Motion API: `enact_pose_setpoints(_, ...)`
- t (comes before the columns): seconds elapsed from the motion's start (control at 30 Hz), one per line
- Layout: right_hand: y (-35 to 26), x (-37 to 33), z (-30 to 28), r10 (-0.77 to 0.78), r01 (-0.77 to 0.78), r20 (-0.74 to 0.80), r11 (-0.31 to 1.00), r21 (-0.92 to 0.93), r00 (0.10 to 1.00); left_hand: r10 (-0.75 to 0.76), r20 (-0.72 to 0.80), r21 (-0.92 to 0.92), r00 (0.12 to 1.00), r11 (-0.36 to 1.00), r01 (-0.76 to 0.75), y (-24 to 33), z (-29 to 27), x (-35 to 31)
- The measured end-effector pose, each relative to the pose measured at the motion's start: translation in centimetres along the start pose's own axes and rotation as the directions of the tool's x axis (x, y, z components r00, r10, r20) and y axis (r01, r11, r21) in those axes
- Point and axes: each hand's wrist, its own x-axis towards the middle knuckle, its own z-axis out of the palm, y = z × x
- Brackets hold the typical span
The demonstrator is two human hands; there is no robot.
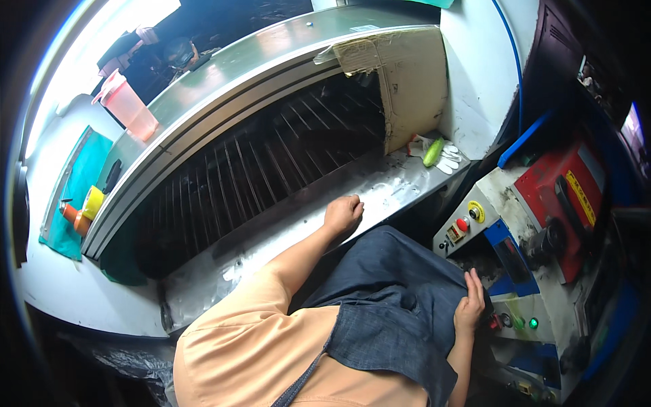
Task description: The person repeatedly picks up black shoes from a conveyor belt, places them on a machine, and rubs the shoe surface with their hands. They handle the shoes one at a time, inspecting and rubbing them before returning them to the belt.
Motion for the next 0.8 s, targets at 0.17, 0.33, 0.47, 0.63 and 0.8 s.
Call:
enact_pose_setpoints(0.17, 0.23, 0.2, 0.13, -0.06, 0.06, 0.007, 0.99, -0.128, 0.998, -0.002, 0.002, 0.003, 1.0, 1.0, 0.002, 0.17, 0.36, 0.18)
enact_pose_setpoints(0.33, -0.57, 0.4, 0.13, -0.042, 0.042, -0.002, 0.992, -0.119, 0.999, -0.004, 0.001, 0.0, 1.0, 1.0, 0.004, 0.0, 0.39, 0.23)
enact_pose_setpoints(0.47, 0.16, 0.19, 0.32, -0.05, 0.048, -0.021, 0.994, -0.099, 0.999, -0.015, -0.003, -0.024, 1.0, 1.0, 0.015, 0.23, 0.18, 0.21)
enact_pose_setpoints(0.63, -0.32, 0.3, 0.36, -0.05, 0.049, -0.021, 0.997, -0.055, 0.999, 0.001, 0.002, -0.008, 1.0, 1.0, -0.001, 0.11, 0.18, 0.06)
enact_pose_setpoints(0.8, -0.21, 0.35, 0.52, -0.061, 0.059, -0.042, 0.997, -0.054, 0.997, -0.013, 0.007, -0.021, 1.0, 1.0, 0.014, 0.41, 0.07, 0.1)
